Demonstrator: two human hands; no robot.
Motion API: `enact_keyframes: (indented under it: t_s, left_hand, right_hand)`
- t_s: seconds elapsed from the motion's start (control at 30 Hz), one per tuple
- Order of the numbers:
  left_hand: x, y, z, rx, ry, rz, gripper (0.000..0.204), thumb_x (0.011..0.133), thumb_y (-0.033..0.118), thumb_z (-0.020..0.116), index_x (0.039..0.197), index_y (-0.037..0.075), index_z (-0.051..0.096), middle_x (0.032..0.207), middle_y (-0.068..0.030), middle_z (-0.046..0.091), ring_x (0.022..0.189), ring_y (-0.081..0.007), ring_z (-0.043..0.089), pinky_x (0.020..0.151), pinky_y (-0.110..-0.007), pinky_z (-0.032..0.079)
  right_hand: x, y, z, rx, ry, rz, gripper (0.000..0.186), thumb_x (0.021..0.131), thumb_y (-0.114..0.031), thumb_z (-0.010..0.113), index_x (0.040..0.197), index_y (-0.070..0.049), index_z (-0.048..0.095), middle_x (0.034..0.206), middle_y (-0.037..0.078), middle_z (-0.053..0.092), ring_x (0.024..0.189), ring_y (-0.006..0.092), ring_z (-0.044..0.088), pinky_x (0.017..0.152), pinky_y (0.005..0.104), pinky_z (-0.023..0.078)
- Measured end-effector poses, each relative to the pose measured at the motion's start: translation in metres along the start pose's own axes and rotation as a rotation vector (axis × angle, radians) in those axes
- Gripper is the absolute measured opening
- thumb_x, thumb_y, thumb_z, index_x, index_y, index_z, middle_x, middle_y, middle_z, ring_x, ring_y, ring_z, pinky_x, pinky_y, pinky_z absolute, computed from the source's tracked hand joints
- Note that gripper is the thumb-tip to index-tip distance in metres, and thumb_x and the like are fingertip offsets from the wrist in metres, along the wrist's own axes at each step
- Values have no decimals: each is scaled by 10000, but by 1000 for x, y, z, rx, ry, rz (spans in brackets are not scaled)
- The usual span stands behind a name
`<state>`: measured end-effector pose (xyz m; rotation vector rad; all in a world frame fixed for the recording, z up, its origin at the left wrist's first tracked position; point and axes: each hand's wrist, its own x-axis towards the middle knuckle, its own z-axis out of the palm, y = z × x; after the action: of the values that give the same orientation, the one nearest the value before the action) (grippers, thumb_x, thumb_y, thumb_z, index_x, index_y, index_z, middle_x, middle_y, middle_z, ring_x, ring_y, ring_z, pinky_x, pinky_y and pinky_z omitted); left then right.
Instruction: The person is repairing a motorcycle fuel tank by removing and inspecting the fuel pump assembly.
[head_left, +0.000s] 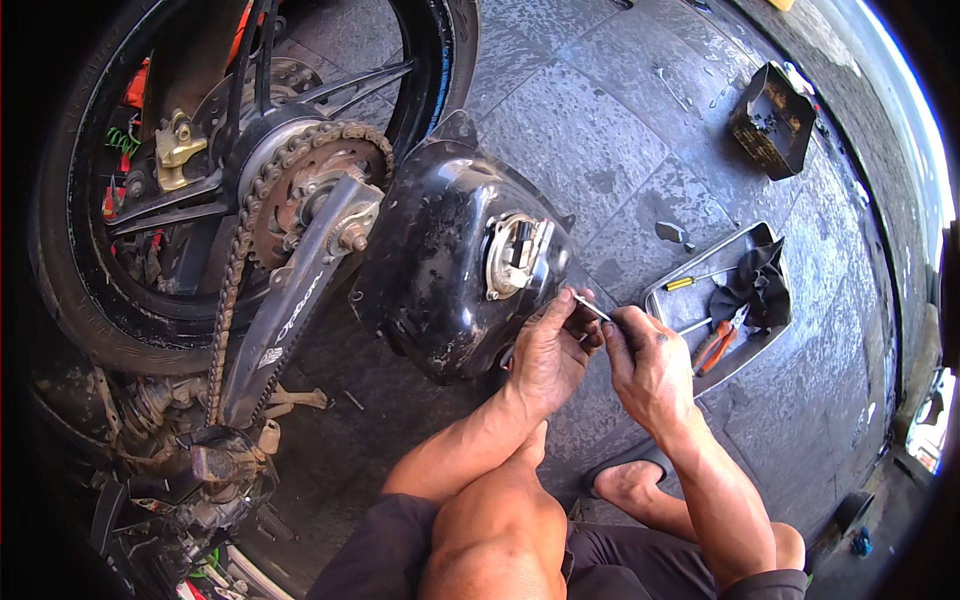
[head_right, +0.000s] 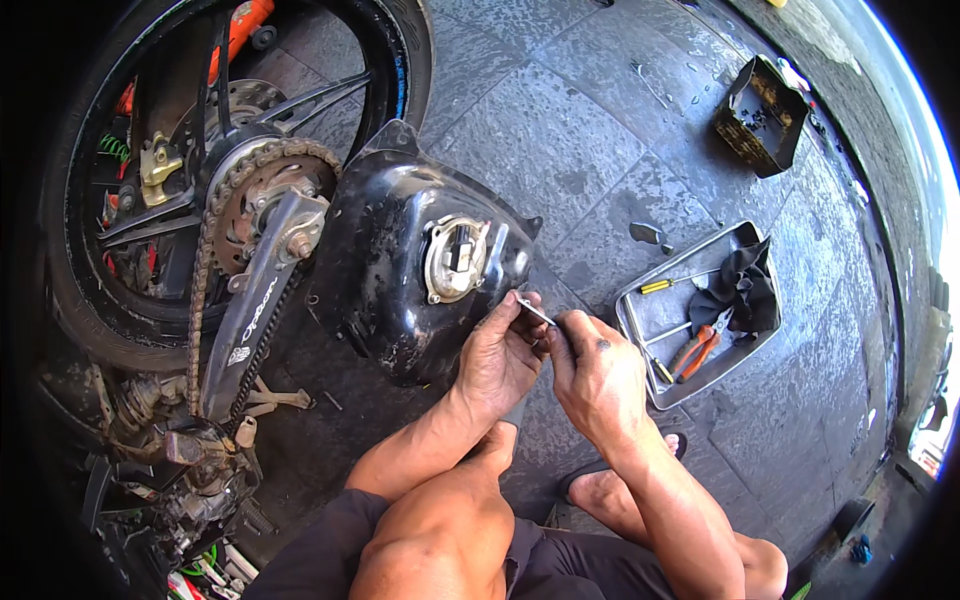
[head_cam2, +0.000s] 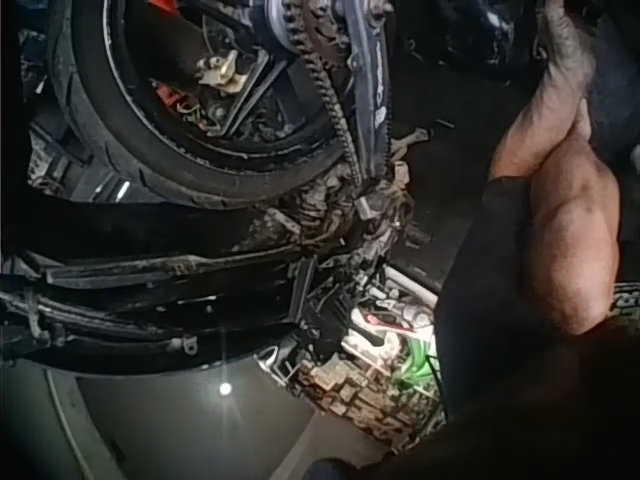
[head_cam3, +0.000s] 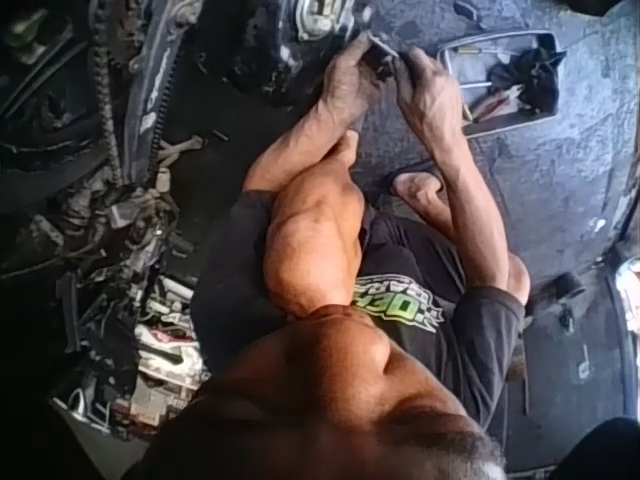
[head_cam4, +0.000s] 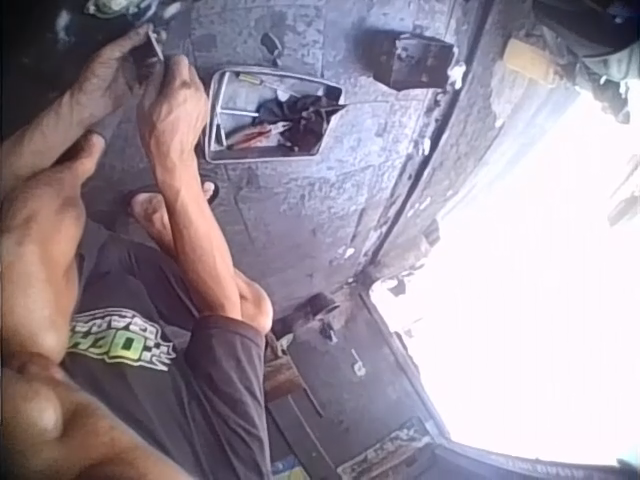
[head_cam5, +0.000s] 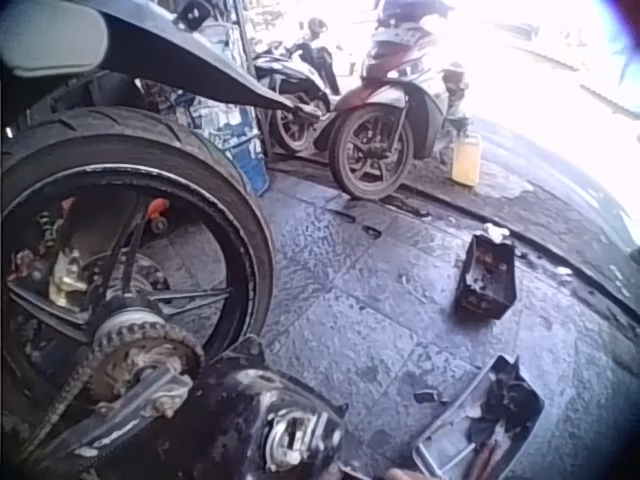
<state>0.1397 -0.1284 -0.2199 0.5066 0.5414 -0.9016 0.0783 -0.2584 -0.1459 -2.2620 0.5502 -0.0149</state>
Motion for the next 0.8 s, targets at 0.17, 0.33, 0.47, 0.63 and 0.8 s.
enact_keyframes:
  t_s: [0.17, 0.33, 0.47, 0.63, 0.8]
  left_hand:
    - [0, 1, 2, -34, 4, 30, 248, 1021, 315, 681, 1101, 81, 706, 920, -16, 711, 833, -144, 661, 799, -304, 531]
    - [-2, 2, 3, 83, -55, 131, 247, 1021, 291, 685, 1112, 62, 698, 926, -17, 705, 837, -134, 671, 798, -308, 552]
    - [-3, -1, 4, 236, -22, 232, 234, 1024, 280, 685, 1099, 59, 700, 917, -19, 699, 814, -117, 658, 757, -294, 553]
    - [-2, -2, 5, 269, -145, 405, 259, 1041, 263, 650, 1144, 27, 677, 955, -61, 707, 789, -155, 684, 741, -316, 572]
    - [-10, 0, 13, 215, -213, 351, 309, 1050, 246, 635, 1236, 1, 665, 1177, -97, 694, 1050, -163, 665, 947, -318, 532]
  right_hand:
    - [-1, -3, -6, -6, -17, -16, 102, 931, -120, 689, 932, -19, 669, 805, 193, 682, 762, 404, 696, 657, 474, 540]
    - [1, -8, -11, -6, -20, 8, 116, 922, -128, 695, 899, -17, 673, 779, 187, 684, 730, 403, 694, 646, 474, 539]
    - [0, -7, -14, -119, 24, -115, 142, 923, -146, 697, 868, -19, 664, 769, 192, 687, 710, 406, 691, 632, 477, 536]
    - [4, -13, -20, 58, -74, 23, 136, 948, -112, 673, 970, 18, 707, 797, 210, 697, 732, 386, 704, 658, 434, 530]
    - [17, -18, -9, 288, -23, -26, 184, 972, -111, 645, 1082, 20, 714, 864, 228, 719, 802, 381, 733, 712, 419, 553]
